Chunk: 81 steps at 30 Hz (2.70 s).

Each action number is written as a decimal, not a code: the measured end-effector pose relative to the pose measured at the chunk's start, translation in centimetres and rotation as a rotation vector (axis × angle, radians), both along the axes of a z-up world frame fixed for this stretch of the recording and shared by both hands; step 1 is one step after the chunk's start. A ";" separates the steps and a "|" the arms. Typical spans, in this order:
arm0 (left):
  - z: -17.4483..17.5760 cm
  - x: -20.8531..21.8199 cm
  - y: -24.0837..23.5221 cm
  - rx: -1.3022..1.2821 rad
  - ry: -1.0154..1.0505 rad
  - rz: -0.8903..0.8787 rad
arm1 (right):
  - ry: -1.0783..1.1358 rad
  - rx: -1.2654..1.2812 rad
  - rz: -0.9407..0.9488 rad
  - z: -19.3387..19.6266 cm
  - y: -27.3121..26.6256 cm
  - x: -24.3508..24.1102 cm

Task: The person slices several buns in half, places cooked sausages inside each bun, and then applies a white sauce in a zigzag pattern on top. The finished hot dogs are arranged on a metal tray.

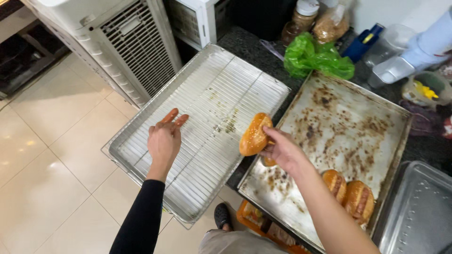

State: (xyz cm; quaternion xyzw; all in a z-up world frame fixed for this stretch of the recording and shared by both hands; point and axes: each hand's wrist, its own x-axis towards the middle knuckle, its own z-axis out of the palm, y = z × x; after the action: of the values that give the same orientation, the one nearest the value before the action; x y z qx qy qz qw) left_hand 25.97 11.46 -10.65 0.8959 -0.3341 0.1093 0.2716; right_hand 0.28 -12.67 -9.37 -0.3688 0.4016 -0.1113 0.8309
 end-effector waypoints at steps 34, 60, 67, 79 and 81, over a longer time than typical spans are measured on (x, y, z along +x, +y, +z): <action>4.2 -14.3 -7.1 -0.178 0.695 -0.525 | -0.104 -0.281 -0.081 -1.4 4.4 -4.0; 5.4 -23.4 -11.0 -0.387 1.030 -0.494 | 0.024 -0.301 -0.188 4.2 -0.5 -13.4; 1.5 -25.9 -13.5 -0.278 1.482 -0.454 | 0.373 -0.811 0.128 0.7 -3.5 -16.7; -7.0 -28.3 -16.0 0.176 1.083 -0.541 | 0.971 -1.025 0.704 -6.5 -6.2 -18.6; -7.2 -28.5 -16.0 0.191 1.004 -0.537 | 0.957 -1.025 0.685 -6.4 -6.2 -18.8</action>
State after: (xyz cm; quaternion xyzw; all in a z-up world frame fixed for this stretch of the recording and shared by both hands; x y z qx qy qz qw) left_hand -2.50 -4.53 -17.90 0.7422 -0.3885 -0.4327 0.3332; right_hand -18.53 -18.90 -15.76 -0.8178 0.4789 0.1509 0.2811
